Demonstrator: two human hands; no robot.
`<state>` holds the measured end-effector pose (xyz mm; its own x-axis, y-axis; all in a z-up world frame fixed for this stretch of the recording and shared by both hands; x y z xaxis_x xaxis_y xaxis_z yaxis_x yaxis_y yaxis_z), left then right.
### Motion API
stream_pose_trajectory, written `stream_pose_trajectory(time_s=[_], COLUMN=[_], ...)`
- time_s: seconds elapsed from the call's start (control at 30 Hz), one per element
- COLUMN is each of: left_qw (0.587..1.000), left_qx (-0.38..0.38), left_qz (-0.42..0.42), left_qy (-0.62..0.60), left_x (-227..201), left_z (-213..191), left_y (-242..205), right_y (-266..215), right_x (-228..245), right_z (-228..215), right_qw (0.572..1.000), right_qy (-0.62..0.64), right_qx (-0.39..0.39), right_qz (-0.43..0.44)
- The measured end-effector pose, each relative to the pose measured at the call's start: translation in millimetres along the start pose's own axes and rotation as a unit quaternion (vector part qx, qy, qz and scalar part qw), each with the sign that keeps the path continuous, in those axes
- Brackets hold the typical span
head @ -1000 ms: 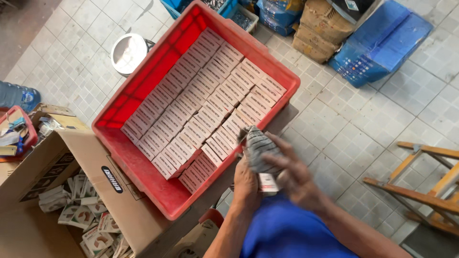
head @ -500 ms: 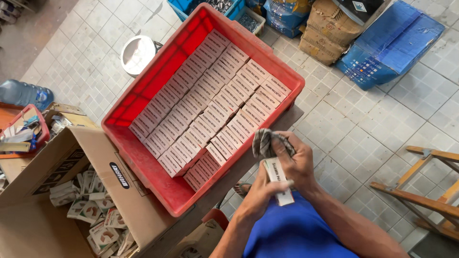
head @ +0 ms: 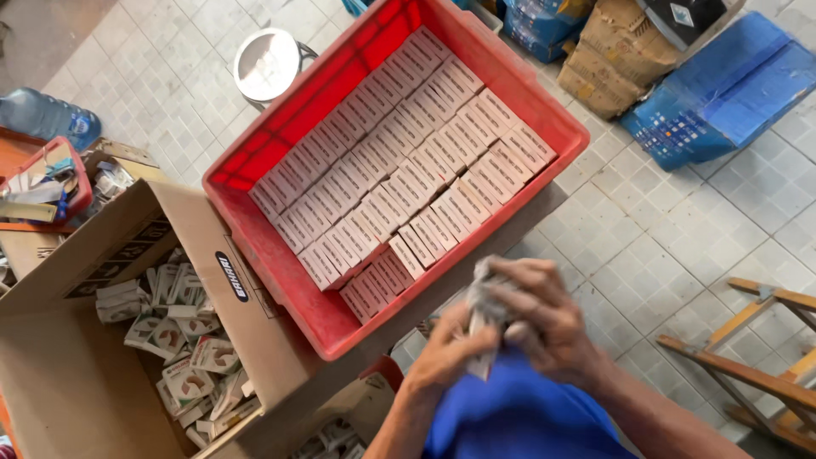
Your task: The person organizes boxes of small hardware components in a red plastic bin and a cardboard box, using a cloth to wipe down individual boxes before neatly arranging them.
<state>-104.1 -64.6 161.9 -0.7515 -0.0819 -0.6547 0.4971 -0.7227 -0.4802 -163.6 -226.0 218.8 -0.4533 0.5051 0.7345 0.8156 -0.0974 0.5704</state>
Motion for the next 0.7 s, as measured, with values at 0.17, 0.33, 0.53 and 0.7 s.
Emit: stream_pose_trajectory(time_s=[0.17,0.33,0.53,0.7], left_qw=[0.999,0.968,0.894,0.89], left_qx=[0.025,-0.053,-0.219,-0.188], left_qz=[0.016,0.164,0.102,0.133], left_qy=[0.023,-0.184,-0.378,-0.394], left_x=[-3.3,-46.2,-41.2,-69.6], left_z=[-25.5,-3.3,-60.1,-66.8], left_y=[-17.2,-17.7,-14.9,-31.7], right_y=[13.3,2.3,-3.6,21.9], right_x=[-17.1,5.7,-13.2,-0.9], right_z=[17.1,48.0,91.8,120.6], right_qw=[0.995,0.996,0.982,0.978], right_qy=[-0.027,-0.051,-0.036,-0.024], right_qx=[0.037,0.006,0.037,0.05], right_qz=[-0.09,-0.074,-0.182,-0.199])
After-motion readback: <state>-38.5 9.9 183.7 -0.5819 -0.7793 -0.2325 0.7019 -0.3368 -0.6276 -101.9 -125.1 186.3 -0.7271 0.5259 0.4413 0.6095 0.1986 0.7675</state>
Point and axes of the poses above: each hand's wrist, its own y-axis towards the middle knuckle, its own z-axis out of the palm, x = y × z, the point moved 3 cm from there along y, towards the middle knuckle, and after that the axes turned 8 degrees about -z, right-handed, at the moved point
